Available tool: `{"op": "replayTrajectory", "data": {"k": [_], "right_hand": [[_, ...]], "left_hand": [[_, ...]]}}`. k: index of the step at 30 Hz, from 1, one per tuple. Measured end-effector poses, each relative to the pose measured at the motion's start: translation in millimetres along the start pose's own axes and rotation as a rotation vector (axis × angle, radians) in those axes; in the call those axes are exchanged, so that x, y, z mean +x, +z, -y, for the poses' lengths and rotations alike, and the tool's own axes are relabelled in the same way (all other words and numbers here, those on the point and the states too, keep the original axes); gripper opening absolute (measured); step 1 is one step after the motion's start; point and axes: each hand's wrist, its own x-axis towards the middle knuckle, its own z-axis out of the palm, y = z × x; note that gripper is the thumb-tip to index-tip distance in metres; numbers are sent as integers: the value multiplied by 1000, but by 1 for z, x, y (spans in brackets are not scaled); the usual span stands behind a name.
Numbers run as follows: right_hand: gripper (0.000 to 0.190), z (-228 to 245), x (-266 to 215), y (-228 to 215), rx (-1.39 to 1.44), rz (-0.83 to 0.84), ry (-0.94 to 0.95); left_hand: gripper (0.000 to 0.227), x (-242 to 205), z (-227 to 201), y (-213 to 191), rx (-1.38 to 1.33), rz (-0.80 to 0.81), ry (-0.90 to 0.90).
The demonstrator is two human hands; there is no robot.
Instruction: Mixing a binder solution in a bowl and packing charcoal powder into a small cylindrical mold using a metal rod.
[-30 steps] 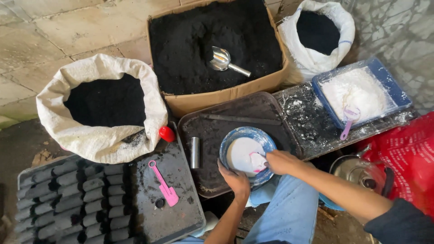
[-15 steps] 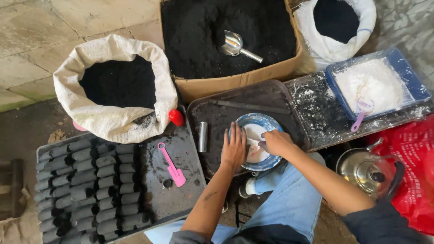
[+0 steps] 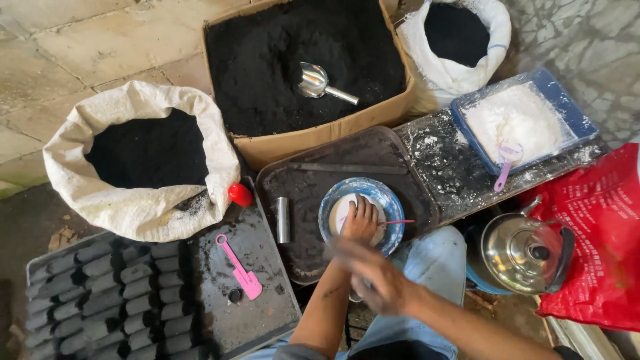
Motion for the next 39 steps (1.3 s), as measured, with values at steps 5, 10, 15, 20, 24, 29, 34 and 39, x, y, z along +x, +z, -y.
{"op": "replayTrajectory", "data": {"k": [5,10,15,20,24,29,34,39], "right_hand": [[61,-6,-7,10,-71,305,-132],[74,-70,-20,-6,-290,202,102],[44,-159,-45,-28,-779,119,556],[30,-207,-52,-14,-983,187,446],[19,-230,-48,1,-833,263,483],[23,-165,-20,-26,-659,272,683],[22,-197,-30,-33,-911,207,535],[15,-190,-22,-40,-1028,167,330]], "left_hand": [[41,-4,4,-7,15,-149,36],[46,-5,19,-11,10,55,55],[74,-26,30,14,-280,10,-198],[46,-41,61,-29,-481,87,-508],[45,-43,56,1,-656,-137,-732],[36,-42,54,26,-935,31,-851],[43,-32,52,-7,-1093,183,-922],[41,-29,59,-33,-1046,160,-930]]}}
